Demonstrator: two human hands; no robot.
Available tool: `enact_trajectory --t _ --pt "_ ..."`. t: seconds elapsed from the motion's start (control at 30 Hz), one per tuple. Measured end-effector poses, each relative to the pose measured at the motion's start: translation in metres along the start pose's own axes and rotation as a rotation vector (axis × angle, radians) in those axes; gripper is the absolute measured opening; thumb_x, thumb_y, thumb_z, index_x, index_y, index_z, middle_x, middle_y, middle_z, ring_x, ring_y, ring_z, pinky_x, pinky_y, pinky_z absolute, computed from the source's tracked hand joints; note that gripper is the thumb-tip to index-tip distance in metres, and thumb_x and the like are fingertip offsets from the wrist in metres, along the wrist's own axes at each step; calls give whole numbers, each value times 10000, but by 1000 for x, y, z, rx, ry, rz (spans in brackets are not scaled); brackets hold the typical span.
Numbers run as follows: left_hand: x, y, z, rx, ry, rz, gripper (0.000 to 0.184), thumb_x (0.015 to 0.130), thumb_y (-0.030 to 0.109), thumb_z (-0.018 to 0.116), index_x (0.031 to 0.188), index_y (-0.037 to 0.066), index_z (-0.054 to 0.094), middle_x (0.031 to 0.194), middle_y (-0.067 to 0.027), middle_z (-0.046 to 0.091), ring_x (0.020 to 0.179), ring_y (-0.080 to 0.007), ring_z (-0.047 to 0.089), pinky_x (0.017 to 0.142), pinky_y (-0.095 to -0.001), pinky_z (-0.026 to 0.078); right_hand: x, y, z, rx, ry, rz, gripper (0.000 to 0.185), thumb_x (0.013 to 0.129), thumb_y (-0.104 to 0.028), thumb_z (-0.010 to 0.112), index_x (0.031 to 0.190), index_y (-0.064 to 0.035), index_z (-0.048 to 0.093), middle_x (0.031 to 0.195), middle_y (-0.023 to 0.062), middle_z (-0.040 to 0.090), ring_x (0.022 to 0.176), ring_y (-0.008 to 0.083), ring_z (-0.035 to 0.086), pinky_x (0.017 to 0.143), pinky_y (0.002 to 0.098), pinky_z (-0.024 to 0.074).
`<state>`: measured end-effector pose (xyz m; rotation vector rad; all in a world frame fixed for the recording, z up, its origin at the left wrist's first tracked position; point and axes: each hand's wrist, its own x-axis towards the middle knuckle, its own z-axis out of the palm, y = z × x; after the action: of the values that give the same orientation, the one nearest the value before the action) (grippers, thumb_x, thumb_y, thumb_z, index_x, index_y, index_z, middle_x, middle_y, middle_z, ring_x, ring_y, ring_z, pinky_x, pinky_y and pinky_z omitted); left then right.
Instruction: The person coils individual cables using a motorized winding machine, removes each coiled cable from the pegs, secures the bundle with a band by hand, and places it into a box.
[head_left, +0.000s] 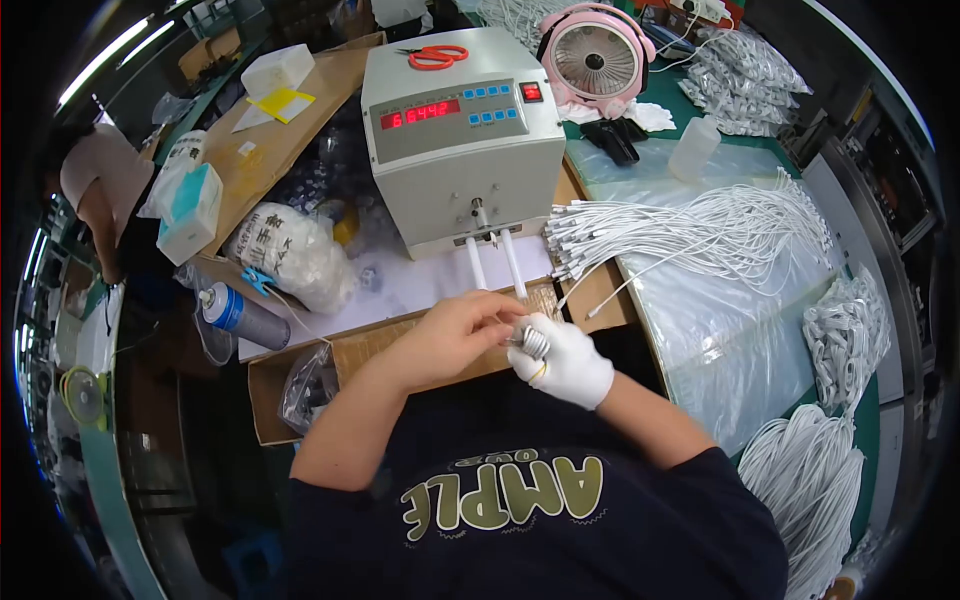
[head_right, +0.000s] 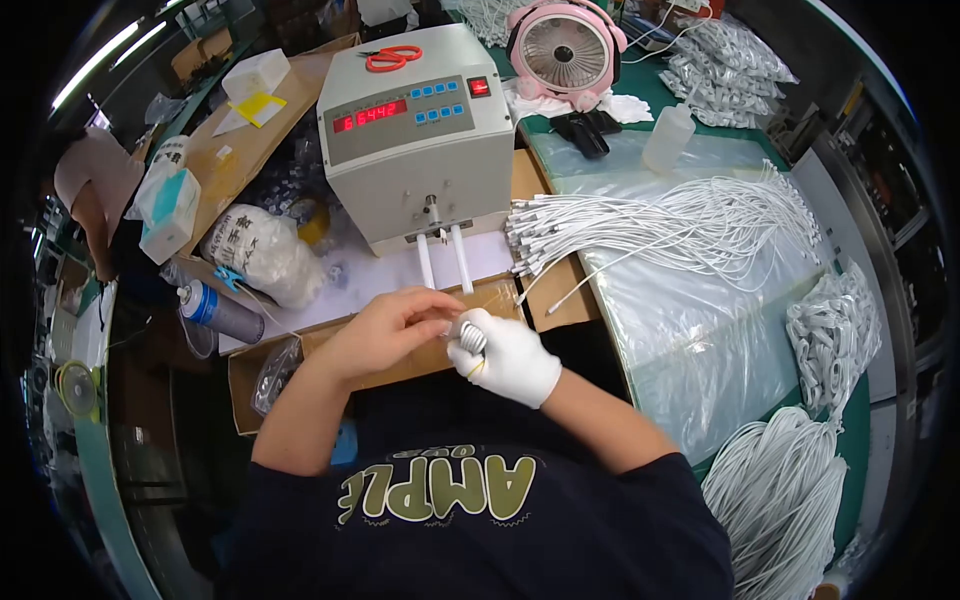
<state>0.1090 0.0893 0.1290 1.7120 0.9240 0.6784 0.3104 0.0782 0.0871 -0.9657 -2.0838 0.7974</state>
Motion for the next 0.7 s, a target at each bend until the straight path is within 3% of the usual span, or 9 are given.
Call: enact_trajectory --t 0.07,0.2,0.3,0.33,0.4,0.47,0.57,0.7 --pt "-4 11 0 375 10 214 247 895 104 602 1137 58 617 1095 -103 638 980 -228 624 850 -306 496 7 2 -10 -285 -184 41 239 837 -267 615 918 -57 532 740 161 648 674 344 650 604 433 529" --pt "-12 2 9 529 3 330 266 873 152 623 1128 80 631 1098 -117 632 958 -294 627 822 -353 518 17 -6 -14 -485 -361 81 267 827 -290 584 920 -44 540 725 191 646 677 377 643 618 472 521" --pt "-18 -31 18 588 30 328 268 885 194 612 1130 89 630 1075 -119 632 954 -301 631 810 -371 523 17 9 1 -206 -460 48 283 835 -310 571 950 -57 618 808 211 657 781 399 643 696 482 514" --pt "-20 -41 21 600 45 327 264 892 208 603 1128 93 631 1065 -121 631 956 -303 630 810 -371 522 15 14 6 -119 -534 148 303 825 -307 606 1010 -67 614 847 209 663 815 393 647 715 466 517" --pt "-28 -39 27 569 148 181 275 906 230 588 1135 84 627 1047 -128 631 974 -314 622 830 -383 513 13 0 17 -203 -320 118 315 815 -264 662 1047 -63 596 857 185 668 811 372 659 701 424 528" --pt "-38 -46 36 497 260 170 285 911 228 583 1146 72 623 1075 -131 624 993 -318 613 848 -393 502 11 1 23 -230 -251 139 315 820 -272 665 1049 -68 593 842 178 666 791 370 657 679 417 528" --pt "-41 -62 47 386 310 143 292 915 222 581 1150 53 617 1109 -133 614 1011 -320 605 864 -399 491 10 26 31 -234 -394 65 320 811 -282 684 1041 -78 592 818 171 662 777 368 654 657 416 527" --pt "-44 -73 49 348 353 144 272 903 201 592 1123 42 616 1128 -129 608 1004 -317 607 858 -391 493 7 17 40 -304 -281 23 286 796 -280 709 979 -85 608 775 168 654 738 369 650 625 416 525"
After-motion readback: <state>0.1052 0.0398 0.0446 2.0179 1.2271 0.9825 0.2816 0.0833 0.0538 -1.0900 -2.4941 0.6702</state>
